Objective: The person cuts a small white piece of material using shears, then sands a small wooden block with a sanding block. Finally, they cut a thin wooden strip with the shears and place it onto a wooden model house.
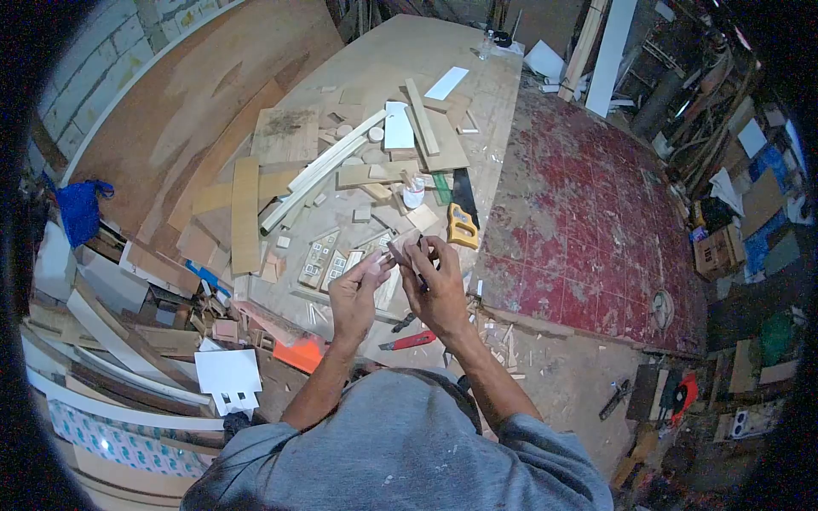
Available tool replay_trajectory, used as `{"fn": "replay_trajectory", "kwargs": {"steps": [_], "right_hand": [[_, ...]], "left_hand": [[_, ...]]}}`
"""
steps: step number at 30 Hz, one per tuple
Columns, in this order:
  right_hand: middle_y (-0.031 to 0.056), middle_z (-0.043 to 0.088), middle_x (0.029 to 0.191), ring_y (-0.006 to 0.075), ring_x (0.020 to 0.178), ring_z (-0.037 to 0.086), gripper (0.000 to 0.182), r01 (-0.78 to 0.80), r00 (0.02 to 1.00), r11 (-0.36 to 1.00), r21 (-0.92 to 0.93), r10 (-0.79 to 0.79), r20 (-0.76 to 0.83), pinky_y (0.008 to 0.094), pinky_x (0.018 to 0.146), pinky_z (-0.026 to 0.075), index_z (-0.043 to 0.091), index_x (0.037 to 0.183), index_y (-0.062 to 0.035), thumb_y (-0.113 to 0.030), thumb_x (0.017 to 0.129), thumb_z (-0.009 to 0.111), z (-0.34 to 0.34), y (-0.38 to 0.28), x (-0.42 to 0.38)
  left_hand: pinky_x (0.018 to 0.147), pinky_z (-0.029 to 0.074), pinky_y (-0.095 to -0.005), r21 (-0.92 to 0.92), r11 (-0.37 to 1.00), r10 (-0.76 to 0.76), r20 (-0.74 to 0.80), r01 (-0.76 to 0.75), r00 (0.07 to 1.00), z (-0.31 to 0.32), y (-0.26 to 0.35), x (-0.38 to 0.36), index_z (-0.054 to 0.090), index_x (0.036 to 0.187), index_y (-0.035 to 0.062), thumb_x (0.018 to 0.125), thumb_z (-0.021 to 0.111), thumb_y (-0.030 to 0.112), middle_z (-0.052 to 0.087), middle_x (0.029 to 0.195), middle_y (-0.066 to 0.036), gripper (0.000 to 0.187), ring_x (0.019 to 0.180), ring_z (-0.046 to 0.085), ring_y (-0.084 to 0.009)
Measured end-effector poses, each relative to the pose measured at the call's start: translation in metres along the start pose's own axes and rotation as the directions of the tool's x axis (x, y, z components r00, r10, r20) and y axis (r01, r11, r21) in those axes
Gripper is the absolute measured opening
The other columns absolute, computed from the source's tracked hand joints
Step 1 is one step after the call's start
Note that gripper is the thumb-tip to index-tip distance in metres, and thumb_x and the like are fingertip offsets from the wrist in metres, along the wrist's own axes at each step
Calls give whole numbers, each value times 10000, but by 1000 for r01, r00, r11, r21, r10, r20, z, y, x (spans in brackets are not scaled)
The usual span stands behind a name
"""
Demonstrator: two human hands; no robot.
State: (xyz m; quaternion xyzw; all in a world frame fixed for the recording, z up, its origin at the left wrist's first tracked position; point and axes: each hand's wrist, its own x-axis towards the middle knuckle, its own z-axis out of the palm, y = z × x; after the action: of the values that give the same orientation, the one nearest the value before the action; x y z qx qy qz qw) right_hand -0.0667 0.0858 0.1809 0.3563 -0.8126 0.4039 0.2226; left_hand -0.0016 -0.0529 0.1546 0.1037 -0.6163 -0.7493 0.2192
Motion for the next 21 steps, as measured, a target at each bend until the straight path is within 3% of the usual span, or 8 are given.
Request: {"fn": "replay_trajectory", "kwargs": {"steps": [3,6,7,11,15,16,19,21], "right_hand": [[233,573,1171,354,1004,609,435,48,998,998,43,-50,33,410,792,518,643,1224,-66,-66,803,752,1,-5,-4],[237,578,1150,359,990,613,414,13,1000,1000,16,-13,-17,413,806,520,655,1204,-59,-62,801,748,-1,5,4],[242,578,1146,364,967,620,376,52,998,998,45,-54,32,415,812,522,671,1169,-47,-51,800,743,-4,-2,1],[249,577,1156,378,989,624,428,-53,998,997,60,54,-18,414,812,527,654,1208,-64,-48,793,755,-2,10,2],[247,586,1155,387,980,632,412,94,994,996,-5,-94,54,422,803,536,659,1192,-60,-49,791,757,-9,-1,6],[247,587,1152,388,998,627,409,27,999,999,26,-26,-21,423,810,535,662,1188,-60,-44,791,755,-4,5,8],[251,579,1166,393,1018,618,395,69,996,997,19,-70,52,426,825,532,661,1183,-51,-38,798,745,-6,4,4],[253,568,1183,391,1022,615,397,38,998,999,37,-40,49,425,828,531,661,1187,-49,-35,799,741,-4,9,3]], "left_hand": [[899,536,-289,84,996,23,28,-25,999,-3,4,0,549,1311,-106,1011,508,91,699,1119,-192,361,1011,675,-191],[897,539,-289,33,999,40,7,-40,999,0,-2,0,542,1320,-103,1012,518,107,704,1098,-175,374,996,676,-190],[897,539,-289,32,998,44,8,-45,999,0,-1,2,542,1320,-103,1012,518,107,704,1098,-175,374,996,676,-190],[907,539,-295,-62,997,-42,19,43,999,1,0,0,539,1330,-92,1011,537,123,692,1123,-164,385,1020,666,-188],[968,534,-346,-132,984,-110,50,116,993,-2,-1,3,524,1343,-89,1013,533,113,650,1205,-200,387,1081,655,-222],[968,534,-346,-133,984,-114,51,120,992,-1,-3,2,524,1343,-89,1013,533,113,650,1205,-200,387,1081,655,-222],[964,538,-349,-206,969,-131,43,137,991,2,-4,4,527,1340,-88,1005,536,97,648,1209,-204,383,1086,652,-219],[962,537,-343,-280,932,-224,52,229,973,0,-5,4,536,1333,-84,988,541,68,660,1178,-192,377,1084,654,-213]]}}
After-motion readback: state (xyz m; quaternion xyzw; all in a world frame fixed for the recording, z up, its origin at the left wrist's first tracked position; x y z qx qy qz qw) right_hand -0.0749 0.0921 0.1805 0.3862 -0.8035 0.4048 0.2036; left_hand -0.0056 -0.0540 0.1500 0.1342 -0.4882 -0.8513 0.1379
